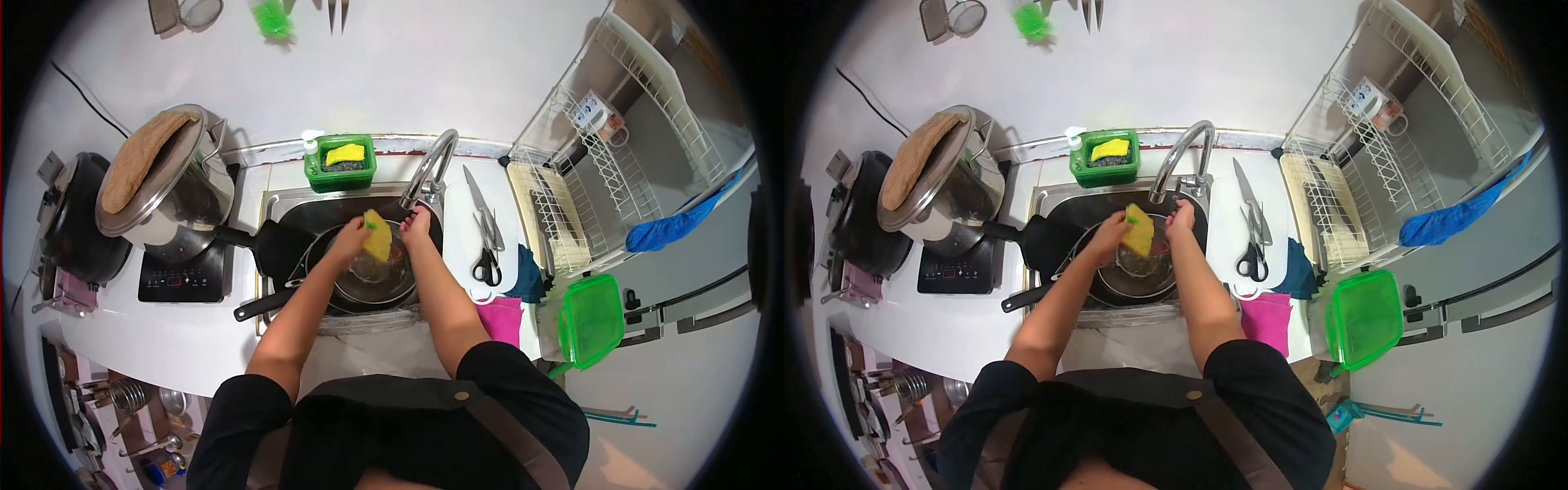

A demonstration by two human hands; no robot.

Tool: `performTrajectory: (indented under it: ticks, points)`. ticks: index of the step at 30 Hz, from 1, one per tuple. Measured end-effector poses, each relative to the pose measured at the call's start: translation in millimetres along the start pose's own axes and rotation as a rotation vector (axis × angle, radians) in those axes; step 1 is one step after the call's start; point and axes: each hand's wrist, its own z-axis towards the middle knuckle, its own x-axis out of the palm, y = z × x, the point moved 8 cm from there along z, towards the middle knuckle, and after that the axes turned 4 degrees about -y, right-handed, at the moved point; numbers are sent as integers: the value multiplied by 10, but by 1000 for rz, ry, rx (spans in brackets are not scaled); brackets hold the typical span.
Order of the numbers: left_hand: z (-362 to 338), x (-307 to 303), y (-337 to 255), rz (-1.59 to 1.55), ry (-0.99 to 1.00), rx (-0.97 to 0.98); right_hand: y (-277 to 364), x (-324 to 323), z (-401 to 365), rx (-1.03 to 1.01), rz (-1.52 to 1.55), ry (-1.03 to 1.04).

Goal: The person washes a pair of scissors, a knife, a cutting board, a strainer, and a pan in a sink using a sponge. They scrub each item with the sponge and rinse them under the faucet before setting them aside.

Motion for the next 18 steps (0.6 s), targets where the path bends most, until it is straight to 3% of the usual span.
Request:
performTrajectory:
  ticks: [2,4,6,8,9,11,14,15,18]
  points:
    - [-206,117,195,-97,59,-37,95,-32,4,-30,-42,-10]
    - [-487,230,422,-376,-1,-244,126,241,-59,-15,-67,385]
    - [-639,272,464,-401,12,-270,89,254,-108,47,-140,416]
    - [-762,329,528,-425,32,-313,32,424,-786,57,-535,713]
    - [-754,301,503,-467,-26,-308,70,466,-1055,60,-535,708]
    - [-676,244,485,-543,-83,-267,-84,559,-1596,108,-866,968]
    - [-664,279,405,-651,-69,-289,49,563,-1462,-40,-1017,904]
    - [-665,316,328,-642,-29,-253,-15,526,-1401,-65,-1262,1005]
    - [-680,468,188,-668,9,-252,290,555,-1687,-204,-1429,1028]
